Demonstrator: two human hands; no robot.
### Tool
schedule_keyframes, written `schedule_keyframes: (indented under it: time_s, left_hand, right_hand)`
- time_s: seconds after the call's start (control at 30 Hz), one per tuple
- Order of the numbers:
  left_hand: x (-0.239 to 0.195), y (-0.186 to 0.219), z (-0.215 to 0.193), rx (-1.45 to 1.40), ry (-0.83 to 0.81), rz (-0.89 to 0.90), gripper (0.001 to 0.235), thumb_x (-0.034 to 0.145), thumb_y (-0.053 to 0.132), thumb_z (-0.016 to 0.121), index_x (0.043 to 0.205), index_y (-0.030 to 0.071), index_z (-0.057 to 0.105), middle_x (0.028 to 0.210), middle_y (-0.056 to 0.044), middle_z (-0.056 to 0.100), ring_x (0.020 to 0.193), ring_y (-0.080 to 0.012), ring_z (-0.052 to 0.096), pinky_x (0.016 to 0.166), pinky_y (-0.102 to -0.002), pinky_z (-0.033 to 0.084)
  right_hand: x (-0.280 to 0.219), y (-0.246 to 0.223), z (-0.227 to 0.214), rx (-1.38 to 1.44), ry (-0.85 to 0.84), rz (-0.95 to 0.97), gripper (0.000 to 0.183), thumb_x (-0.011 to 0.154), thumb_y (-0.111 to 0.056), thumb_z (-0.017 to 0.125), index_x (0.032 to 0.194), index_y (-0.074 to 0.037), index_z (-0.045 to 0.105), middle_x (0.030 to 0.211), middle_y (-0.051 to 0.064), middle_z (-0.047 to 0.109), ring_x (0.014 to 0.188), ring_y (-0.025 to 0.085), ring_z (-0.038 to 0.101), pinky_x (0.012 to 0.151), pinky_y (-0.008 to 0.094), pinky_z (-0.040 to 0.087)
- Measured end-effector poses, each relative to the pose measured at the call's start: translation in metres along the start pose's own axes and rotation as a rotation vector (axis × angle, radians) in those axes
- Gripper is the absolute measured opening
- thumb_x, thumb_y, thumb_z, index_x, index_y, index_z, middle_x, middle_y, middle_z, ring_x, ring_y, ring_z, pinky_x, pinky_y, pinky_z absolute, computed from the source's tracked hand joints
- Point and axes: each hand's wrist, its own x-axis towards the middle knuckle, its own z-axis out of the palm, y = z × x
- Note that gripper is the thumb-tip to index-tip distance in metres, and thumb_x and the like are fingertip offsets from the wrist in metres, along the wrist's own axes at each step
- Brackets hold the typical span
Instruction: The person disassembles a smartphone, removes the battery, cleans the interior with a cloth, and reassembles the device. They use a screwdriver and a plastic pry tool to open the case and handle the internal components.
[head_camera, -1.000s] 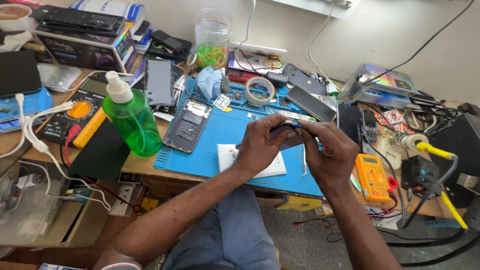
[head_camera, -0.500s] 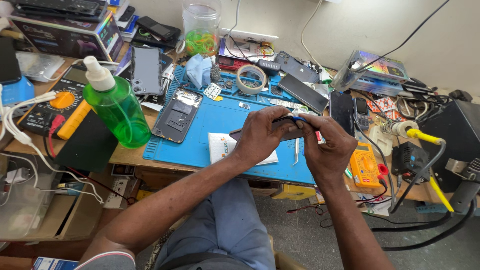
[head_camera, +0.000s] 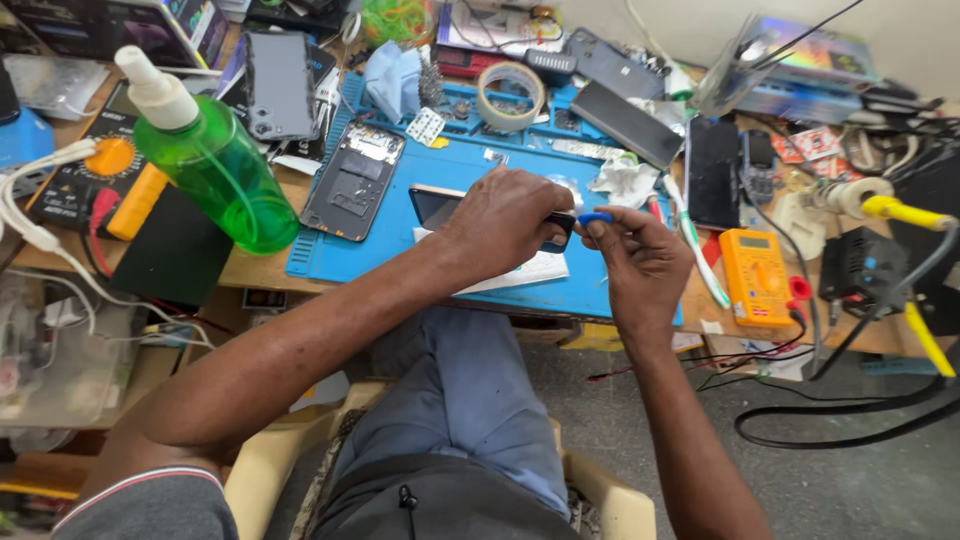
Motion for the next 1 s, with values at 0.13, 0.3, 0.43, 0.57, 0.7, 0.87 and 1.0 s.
schedule_keyframes:
  time_s: [0.13, 0.3, 0.43, 0.57, 0.7, 0.87, 1.0]
  left_hand:
    - [-0.009, -0.007, 0.004, 0.047, -0.068, -0.079, 0.018, 0.079, 0.018, 0.079, 0.094, 0.01, 0.077, 0.081, -0.012, 0.074, 0.083, -0.0345, 0.071, 0.077, -0.051, 0.051]
    - [-0.008, -0.015, 0.012, 0.077, -0.031, -0.064, 0.021, 0.076, 0.017, 0.079, 0.096, 0.012, 0.078, 0.082, -0.011, 0.075, 0.08, -0.033, 0.071, 0.077, -0.049, 0.052]
    - [-0.009, -0.018, 0.02, 0.09, -0.049, -0.07, 0.016, 0.079, 0.019, 0.08, 0.093, 0.011, 0.077, 0.078, -0.01, 0.074, 0.077, -0.0312, 0.071, 0.075, -0.049, 0.051]
    - [-0.01, -0.018, 0.024, 0.087, -0.048, -0.083, 0.016, 0.078, 0.021, 0.081, 0.089, 0.011, 0.077, 0.077, -0.009, 0.074, 0.076, -0.0312, 0.071, 0.074, -0.049, 0.051]
    - [-0.008, -0.016, 0.025, 0.073, -0.036, -0.083, 0.014, 0.078, 0.021, 0.082, 0.087, 0.011, 0.077, 0.077, -0.01, 0.074, 0.078, -0.0322, 0.071, 0.075, -0.049, 0.051]
    - [-0.009, -0.017, 0.028, 0.076, -0.028, -0.064, 0.017, 0.076, 0.022, 0.083, 0.087, 0.01, 0.076, 0.076, -0.012, 0.073, 0.079, -0.0337, 0.071, 0.074, -0.05, 0.052]
    - [-0.01, -0.017, 0.03, 0.102, -0.022, -0.065, 0.02, 0.075, 0.023, 0.084, 0.086, 0.009, 0.075, 0.077, -0.013, 0.072, 0.08, -0.0353, 0.07, 0.074, -0.051, 0.052]
  right_hand:
    - [-0.012, 0.022, 0.013, 0.053, 0.019, 0.023, 0.017, 0.099, 0.002, 0.072, 0.116, 0.004, 0.07, 0.1, 0.01, 0.076, 0.093, 0.013, 0.075, 0.086, 0.027, 0.063]
    - [-0.017, 0.029, 0.015, 0.048, 0.043, 0.046, 0.017, 0.098, 0.003, 0.072, 0.115, 0.004, 0.07, 0.099, 0.012, 0.077, 0.092, 0.014, 0.076, 0.085, 0.028, 0.064]
    - [-0.018, 0.028, 0.014, -0.007, 0.03, 0.013, 0.016, 0.099, 0.001, 0.072, 0.115, 0.004, 0.07, 0.1, 0.012, 0.077, 0.094, 0.014, 0.077, 0.086, 0.028, 0.065]
    - [-0.021, 0.021, 0.015, -0.185, 0.014, -0.11, 0.014, 0.1, 0.0, 0.073, 0.113, 0.003, 0.07, 0.099, 0.011, 0.076, 0.094, 0.013, 0.076, 0.08, 0.026, 0.063]
    - [-0.02, 0.01, 0.016, -0.339, 0.012, -0.197, 0.014, 0.098, 0.0, 0.077, 0.111, 0.0, 0.073, 0.096, 0.01, 0.074, 0.086, 0.012, 0.073, 0.072, 0.027, 0.057]
    - [-0.012, -0.004, 0.014, -0.465, -0.066, -0.302, 0.018, 0.097, 0.004, 0.076, 0.114, -0.003, 0.073, 0.101, 0.01, 0.074, 0.087, 0.015, 0.073, 0.072, 0.029, 0.058]
    - [-0.001, -0.016, 0.013, -0.598, -0.172, -0.336, 0.016, 0.097, 0.002, 0.076, 0.112, -0.003, 0.073, 0.099, 0.012, 0.074, 0.082, 0.02, 0.074, 0.067, 0.031, 0.056]
